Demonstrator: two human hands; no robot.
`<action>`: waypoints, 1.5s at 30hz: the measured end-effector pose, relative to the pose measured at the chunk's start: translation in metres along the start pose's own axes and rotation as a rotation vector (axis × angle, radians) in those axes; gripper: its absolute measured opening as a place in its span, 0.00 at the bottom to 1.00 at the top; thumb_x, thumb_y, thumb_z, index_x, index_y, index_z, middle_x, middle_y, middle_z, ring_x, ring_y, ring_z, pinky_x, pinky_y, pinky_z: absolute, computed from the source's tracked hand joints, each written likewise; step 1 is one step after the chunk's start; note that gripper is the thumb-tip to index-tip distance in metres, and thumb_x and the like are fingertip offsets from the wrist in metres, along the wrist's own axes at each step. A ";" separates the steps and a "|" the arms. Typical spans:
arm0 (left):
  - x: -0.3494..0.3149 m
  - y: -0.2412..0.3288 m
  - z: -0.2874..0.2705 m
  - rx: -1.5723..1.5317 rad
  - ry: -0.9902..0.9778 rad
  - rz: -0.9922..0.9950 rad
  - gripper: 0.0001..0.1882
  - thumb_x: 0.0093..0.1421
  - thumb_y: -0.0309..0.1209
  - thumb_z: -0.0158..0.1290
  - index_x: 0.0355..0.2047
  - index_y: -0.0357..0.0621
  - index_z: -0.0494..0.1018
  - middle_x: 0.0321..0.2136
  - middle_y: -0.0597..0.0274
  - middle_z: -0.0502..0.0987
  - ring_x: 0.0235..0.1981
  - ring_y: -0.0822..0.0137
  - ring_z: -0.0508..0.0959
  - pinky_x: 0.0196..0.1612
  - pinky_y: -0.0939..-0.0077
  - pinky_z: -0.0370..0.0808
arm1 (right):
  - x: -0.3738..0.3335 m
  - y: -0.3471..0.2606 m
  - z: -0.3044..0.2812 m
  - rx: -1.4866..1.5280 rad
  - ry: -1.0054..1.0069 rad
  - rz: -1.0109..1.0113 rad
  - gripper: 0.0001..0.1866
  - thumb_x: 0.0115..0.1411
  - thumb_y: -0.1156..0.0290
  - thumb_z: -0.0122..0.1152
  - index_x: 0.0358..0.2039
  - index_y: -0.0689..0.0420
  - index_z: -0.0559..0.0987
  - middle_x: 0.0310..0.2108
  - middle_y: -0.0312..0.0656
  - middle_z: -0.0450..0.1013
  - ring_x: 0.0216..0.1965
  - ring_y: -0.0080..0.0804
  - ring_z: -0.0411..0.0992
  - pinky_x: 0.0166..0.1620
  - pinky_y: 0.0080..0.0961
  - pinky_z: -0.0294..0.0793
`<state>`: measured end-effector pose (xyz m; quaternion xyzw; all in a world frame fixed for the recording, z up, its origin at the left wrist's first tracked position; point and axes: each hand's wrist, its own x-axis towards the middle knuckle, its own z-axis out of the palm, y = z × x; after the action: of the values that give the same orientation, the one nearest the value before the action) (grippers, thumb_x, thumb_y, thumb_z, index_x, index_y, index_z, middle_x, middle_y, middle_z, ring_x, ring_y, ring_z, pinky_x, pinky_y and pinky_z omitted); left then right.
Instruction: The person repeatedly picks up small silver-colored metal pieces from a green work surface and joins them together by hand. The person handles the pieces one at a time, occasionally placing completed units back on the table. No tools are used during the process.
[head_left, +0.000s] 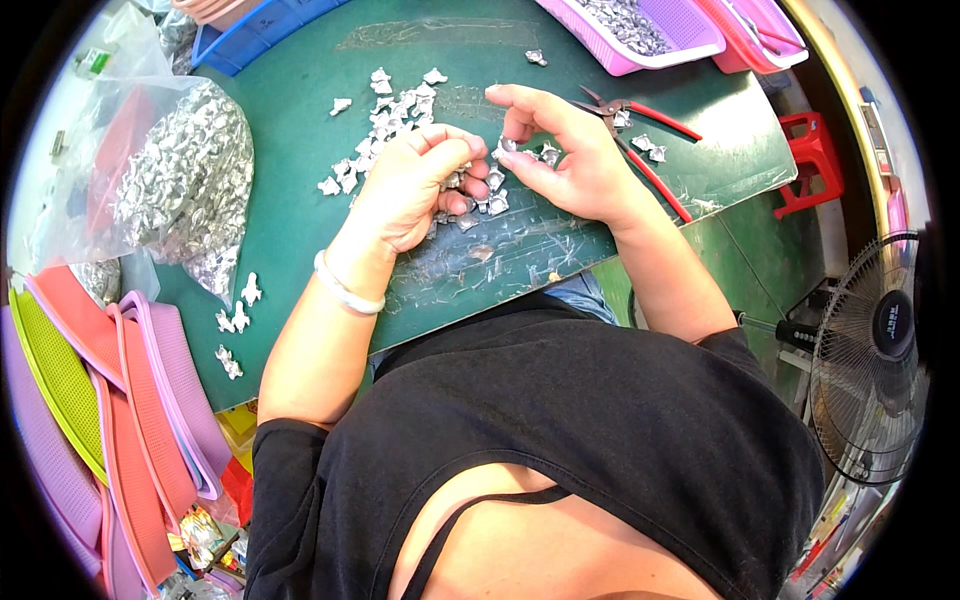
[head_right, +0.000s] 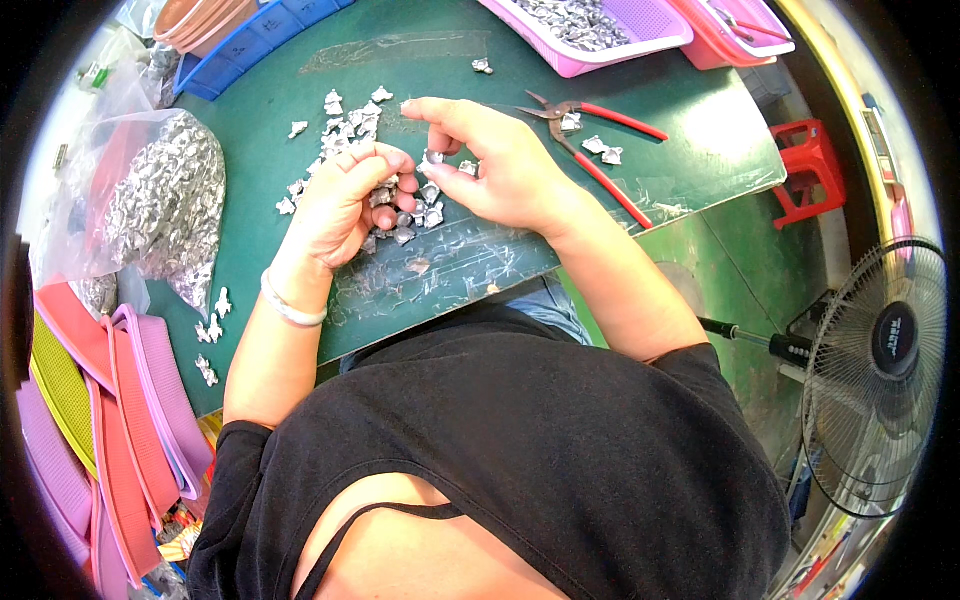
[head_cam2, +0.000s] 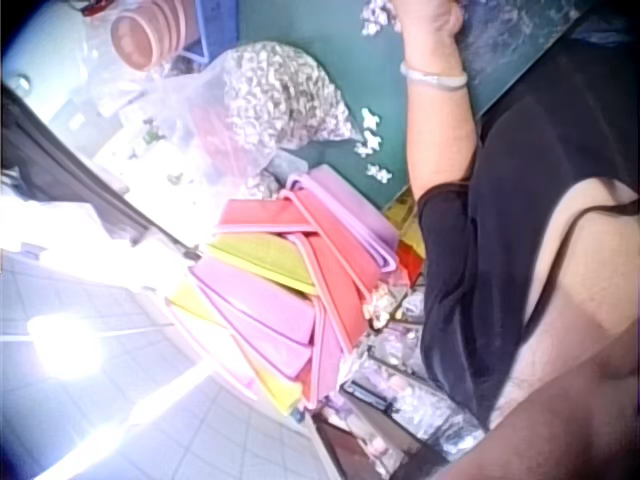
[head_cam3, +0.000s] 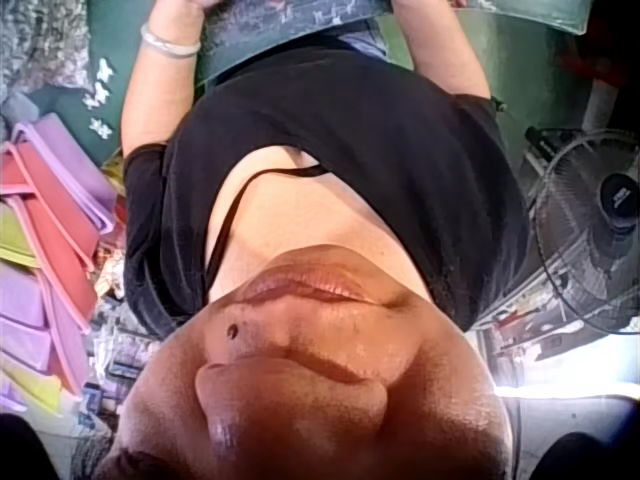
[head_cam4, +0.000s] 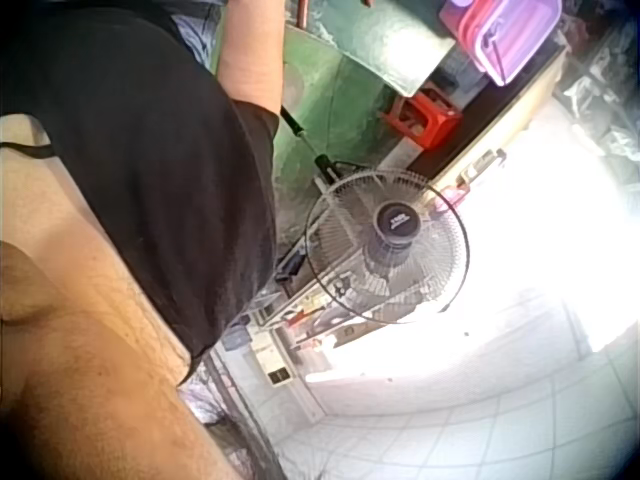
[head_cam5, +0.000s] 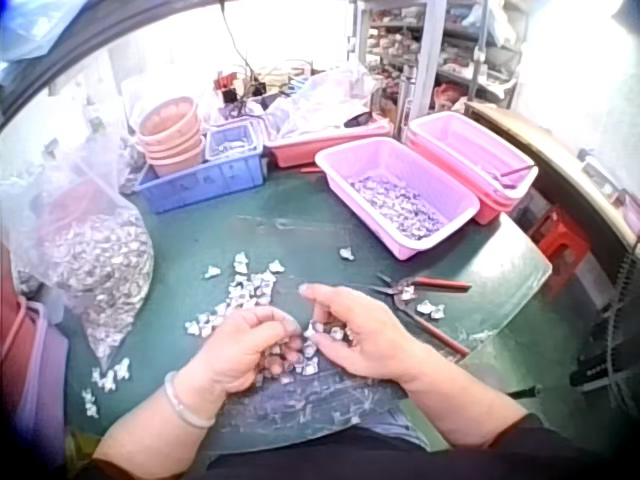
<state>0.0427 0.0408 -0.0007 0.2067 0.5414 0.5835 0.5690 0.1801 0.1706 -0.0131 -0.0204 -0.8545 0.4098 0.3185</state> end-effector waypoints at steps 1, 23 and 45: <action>-0.001 0.001 0.001 0.028 0.000 -0.004 0.07 0.56 0.31 0.49 0.30 0.41 0.71 0.22 0.64 0.73 0.21 0.75 0.73 0.18 0.89 0.66 | 0.000 0.000 0.001 0.003 0.015 -0.013 0.26 0.44 0.78 0.60 0.48 0.57 0.68 0.25 0.38 0.68 0.27 0.29 0.69 0.31 0.23 0.69; 0.000 0.000 0.000 -0.055 -0.038 0.016 0.06 0.57 0.30 0.47 0.27 0.43 0.71 0.22 0.65 0.72 0.20 0.75 0.70 0.18 0.88 0.62 | -0.001 0.001 0.004 0.175 0.063 0.079 0.27 0.46 0.82 0.58 0.50 0.57 0.66 0.28 0.36 0.70 0.27 0.21 0.69 0.32 0.17 0.70; 0.001 0.000 0.000 -0.059 0.004 0.002 0.08 0.57 0.30 0.46 0.29 0.38 0.71 0.22 0.63 0.73 0.20 0.76 0.71 0.20 0.87 0.66 | -0.001 -0.002 0.004 0.319 0.070 0.099 0.25 0.50 0.85 0.52 0.50 0.60 0.65 0.29 0.38 0.70 0.30 0.19 0.69 0.35 0.15 0.69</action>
<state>0.0425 0.0412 -0.0007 0.1892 0.5250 0.6000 0.5732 0.1788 0.1661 -0.0143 -0.0258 -0.7649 0.5546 0.3266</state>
